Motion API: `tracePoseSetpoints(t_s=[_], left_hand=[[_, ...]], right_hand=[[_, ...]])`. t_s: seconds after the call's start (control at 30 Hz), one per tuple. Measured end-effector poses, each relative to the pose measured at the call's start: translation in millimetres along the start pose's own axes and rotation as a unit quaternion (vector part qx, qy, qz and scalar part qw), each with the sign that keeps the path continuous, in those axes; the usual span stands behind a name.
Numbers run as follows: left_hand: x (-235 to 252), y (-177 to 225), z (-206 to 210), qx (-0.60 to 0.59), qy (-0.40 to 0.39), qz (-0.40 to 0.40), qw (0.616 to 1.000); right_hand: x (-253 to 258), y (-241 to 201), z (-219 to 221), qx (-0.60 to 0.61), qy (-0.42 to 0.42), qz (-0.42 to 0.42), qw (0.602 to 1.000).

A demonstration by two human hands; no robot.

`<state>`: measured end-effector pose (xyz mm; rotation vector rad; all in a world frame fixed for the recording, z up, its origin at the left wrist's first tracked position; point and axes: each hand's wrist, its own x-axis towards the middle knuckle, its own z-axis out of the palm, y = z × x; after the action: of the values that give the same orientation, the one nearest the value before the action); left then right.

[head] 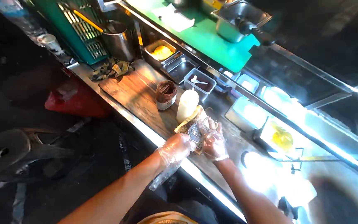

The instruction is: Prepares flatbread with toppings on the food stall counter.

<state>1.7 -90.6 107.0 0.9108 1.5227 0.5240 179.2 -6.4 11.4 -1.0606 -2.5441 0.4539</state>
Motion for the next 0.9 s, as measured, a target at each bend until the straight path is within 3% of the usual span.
tracePoseSetpoints(t_s=[0.1, 0.23, 0.33, 0.47, 0.6, 0.7, 0.77, 0.83, 0.9], left_hand=[[-1, 1, -3, -0.018, -0.005, -0.008, 1.0], [0, 2, 3, -0.007, 0.001, -0.025, 1.0], [0, 2, 0, -0.023, 0.01, -0.028, 0.999], [2, 5, 5, -0.016, 0.016, -0.05, 0.998], [4, 2, 3, -0.027, 0.019, -0.061, 0.998], [6, 2, 5, 0.014, 0.021, -0.066, 0.998], [2, 4, 7, 0.004, 0.025, -0.081, 0.996], [-1, 9, 6, -0.049, 0.034, -0.096, 0.994], [-1, 20, 0, -0.084, 0.038, -0.098, 0.991]], right_hand=[[-7, -6, 0, 0.073, 0.042, -0.047, 0.995], [-1, 2, 1, 0.012, -0.003, -0.003, 1.0], [-6, -14, 2, 0.073, 0.049, -0.058, 0.994], [3, 2, 3, 0.028, -0.039, 0.019, 0.999], [-2, -5, 10, 0.076, -0.027, -0.034, 0.996], [10, 19, 0, 0.035, -0.108, 0.062, 0.992], [6, 15, -12, 0.061, -0.055, 0.088, 0.993], [-6, -8, -14, 0.12, 0.032, 0.03, 0.992], [-8, -22, -4, 0.149, 0.024, -0.043, 0.988]])
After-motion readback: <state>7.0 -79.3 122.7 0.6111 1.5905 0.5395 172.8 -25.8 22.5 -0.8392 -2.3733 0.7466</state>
